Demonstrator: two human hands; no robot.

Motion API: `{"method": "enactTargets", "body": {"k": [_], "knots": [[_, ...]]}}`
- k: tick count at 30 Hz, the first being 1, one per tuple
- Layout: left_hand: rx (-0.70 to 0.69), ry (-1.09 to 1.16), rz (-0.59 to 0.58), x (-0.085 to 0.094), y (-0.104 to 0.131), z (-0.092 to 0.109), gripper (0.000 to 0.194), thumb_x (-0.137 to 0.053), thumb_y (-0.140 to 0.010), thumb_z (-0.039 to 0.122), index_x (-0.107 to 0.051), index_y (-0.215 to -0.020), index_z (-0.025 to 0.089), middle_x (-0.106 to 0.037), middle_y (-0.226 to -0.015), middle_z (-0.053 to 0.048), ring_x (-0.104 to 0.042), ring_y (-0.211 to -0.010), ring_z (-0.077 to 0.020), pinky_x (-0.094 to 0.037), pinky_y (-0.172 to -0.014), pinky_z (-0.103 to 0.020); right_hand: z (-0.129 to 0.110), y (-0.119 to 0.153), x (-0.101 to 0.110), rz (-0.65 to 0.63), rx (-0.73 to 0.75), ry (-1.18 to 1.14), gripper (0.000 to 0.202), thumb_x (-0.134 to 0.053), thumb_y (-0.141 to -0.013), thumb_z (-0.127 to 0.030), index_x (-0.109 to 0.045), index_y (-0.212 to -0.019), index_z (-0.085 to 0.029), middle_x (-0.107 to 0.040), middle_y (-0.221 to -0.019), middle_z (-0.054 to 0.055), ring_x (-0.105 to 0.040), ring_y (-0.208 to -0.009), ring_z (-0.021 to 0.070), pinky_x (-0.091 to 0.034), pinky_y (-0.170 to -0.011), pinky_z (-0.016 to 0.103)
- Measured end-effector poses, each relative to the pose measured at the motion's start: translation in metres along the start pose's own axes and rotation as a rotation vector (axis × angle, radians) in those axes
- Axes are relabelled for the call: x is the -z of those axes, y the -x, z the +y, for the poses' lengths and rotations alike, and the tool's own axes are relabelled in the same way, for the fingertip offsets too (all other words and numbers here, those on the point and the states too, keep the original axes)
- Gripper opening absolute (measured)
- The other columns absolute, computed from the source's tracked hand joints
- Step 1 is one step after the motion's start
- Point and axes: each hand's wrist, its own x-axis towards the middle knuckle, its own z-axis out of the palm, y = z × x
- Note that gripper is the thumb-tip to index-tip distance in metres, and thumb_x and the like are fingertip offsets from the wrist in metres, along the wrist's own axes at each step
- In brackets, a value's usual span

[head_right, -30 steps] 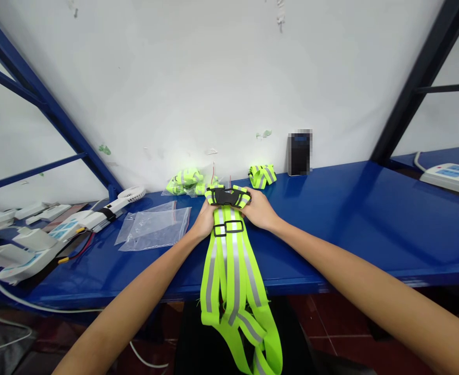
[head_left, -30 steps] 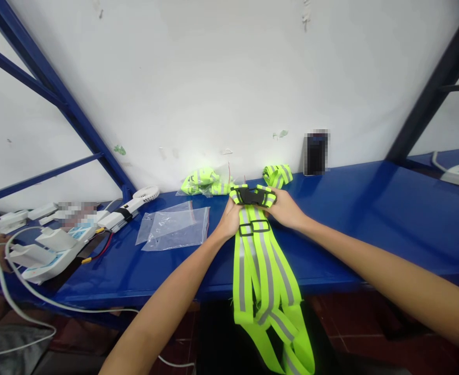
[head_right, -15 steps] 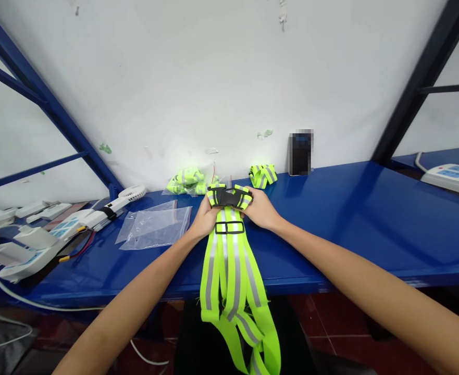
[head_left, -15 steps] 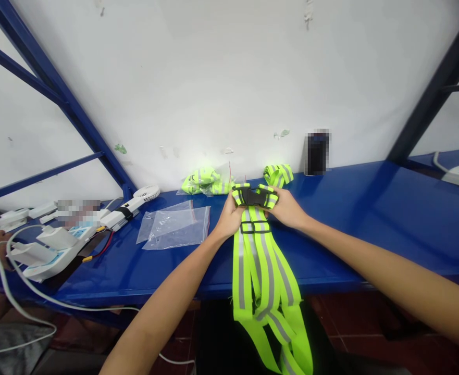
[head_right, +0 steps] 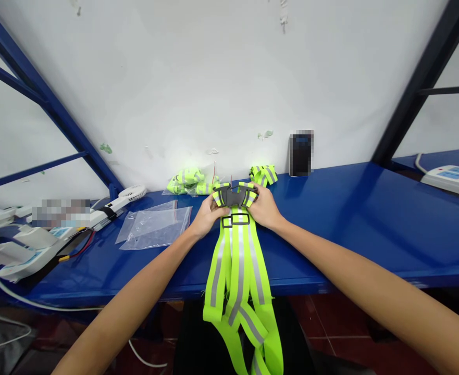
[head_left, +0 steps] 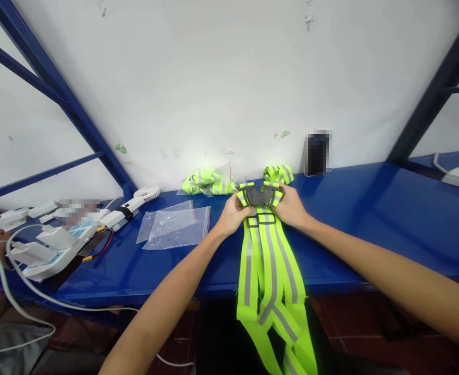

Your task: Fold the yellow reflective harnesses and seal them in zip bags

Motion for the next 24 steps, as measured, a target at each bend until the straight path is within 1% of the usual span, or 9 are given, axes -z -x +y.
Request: {"method": "enactTargets", "body": {"k": [3, 5, 7, 11, 13, 15, 17, 19, 24], "knots": [[0.028, 0.046, -0.019, -0.002, 0.001, 0.000, 0.053, -0.078, -0.069, 0.028, -0.056, -0.116, 0.016, -0.068, -0.115, -0.010, -0.063, -0.107, -0.0252, -0.047, -0.095, -0.038, 0.003, 0.000, 0.000, 0.011, -0.015, 0.011, 0.024, -0.067, -0.070, -0.017, -0.067, -0.093, -0.015, -0.072, -0.086, 0.004, -0.066, -0.080, 0.0227, -0.052, -0.071, 0.032], [0.057, 0.077, 0.000, -0.003, 0.000, 0.000, 0.053, -0.077, -0.071, 0.030, -0.056, -0.117, 0.016, -0.069, -0.112, -0.010, -0.065, -0.104, -0.0254, -0.048, -0.094, -0.039, 0.003, 0.000, -0.001, 0.014, -0.020, 0.017, 0.027, -0.064, -0.069, -0.014, -0.067, -0.096, -0.016, -0.072, -0.089, 0.005, -0.067, -0.084, 0.0237, -0.052, -0.073, 0.033], [0.094, 0.129, 0.019, -0.004, 0.000, 0.000, 0.055, -0.080, -0.068, 0.030, -0.056, -0.116, 0.015, -0.071, -0.106, -0.010, -0.067, -0.099, -0.0263, -0.049, -0.091, -0.041, 0.000, 0.002, -0.001, 0.018, -0.017, 0.021, 0.036, -0.063, -0.067, -0.012, -0.065, -0.103, -0.016, -0.070, -0.098, 0.007, -0.066, -0.089, 0.0246, -0.053, -0.072, 0.032], [0.178, 0.238, 0.055, -0.006, 0.001, 0.004, 0.057, -0.084, -0.061, 0.027, -0.059, -0.111, 0.014, -0.074, -0.094, -0.009, -0.070, -0.091, -0.0276, -0.051, -0.089, -0.042, -0.008, 0.006, 0.000, 0.016, -0.023, 0.076, 0.065, -0.061, -0.066, -0.010, -0.050, -0.130, -0.021, -0.062, -0.123, 0.010, -0.065, -0.082, 0.0215, -0.049, -0.056, 0.027], [0.213, 0.261, 0.070, -0.006, 0.002, 0.007, 0.054, -0.084, -0.061, 0.026, -0.061, -0.108, 0.013, -0.074, -0.089, -0.008, -0.071, -0.087, -0.0269, -0.052, -0.087, -0.042, -0.012, 0.007, 0.002, -0.020, 0.010, 0.134, 0.071, -0.059, -0.069, -0.010, -0.044, -0.137, -0.023, -0.060, -0.126, 0.010, -0.065, -0.077, 0.0196, -0.047, -0.052, 0.027], [0.237, 0.278, 0.076, -0.006, 0.003, 0.009, 0.050, -0.083, -0.062, 0.025, -0.062, -0.105, 0.012, -0.074, -0.087, -0.009, -0.071, -0.086, -0.0267, -0.052, -0.087, -0.041, -0.015, 0.006, 0.004, -0.087, 0.085, 0.200, 0.062, -0.057, -0.072, -0.011, -0.050, -0.132, -0.024, -0.062, -0.125, 0.008, -0.064, -0.077, 0.0197, -0.047, -0.055, 0.028], [0.255, 0.294, 0.078, -0.006, 0.004, 0.009, 0.050, -0.083, -0.062, 0.024, -0.063, -0.106, 0.012, -0.075, -0.088, -0.009, -0.071, -0.088, -0.0273, -0.052, -0.089, -0.042, -0.018, 0.004, 0.007, -0.154, 0.155, 0.249, 0.048, -0.056, -0.074, -0.011, -0.059, -0.120, -0.023, -0.065, -0.121, 0.007, -0.064, -0.077, 0.0198, -0.047, -0.059, 0.030], [0.267, 0.299, 0.079, -0.005, 0.004, 0.009, 0.051, -0.082, -0.063, 0.022, -0.062, -0.109, 0.011, -0.075, -0.091, -0.010, -0.071, -0.092, -0.0278, -0.052, -0.091, -0.042, -0.020, 0.002, 0.010, -0.200, 0.179, 0.274, 0.040, -0.056, -0.074, -0.012, -0.063, -0.112, -0.021, -0.066, -0.118, 0.007, -0.062, -0.070, 0.0178, -0.046, -0.060, 0.030], [0.277, 0.297, 0.078, -0.004, 0.004, 0.009, 0.049, -0.079, -0.067, 0.022, -0.063, -0.111, 0.011, -0.074, -0.096, -0.011, -0.069, -0.098, -0.0288, -0.052, -0.092, -0.042, -0.025, -0.003, 0.018, -0.291, 0.143, 0.273, 0.040, -0.060, -0.078, -0.020, -0.061, -0.117, -0.022, -0.066, -0.118, 0.007, -0.049, -0.050, 0.0103, -0.041, -0.052, 0.029]]}}
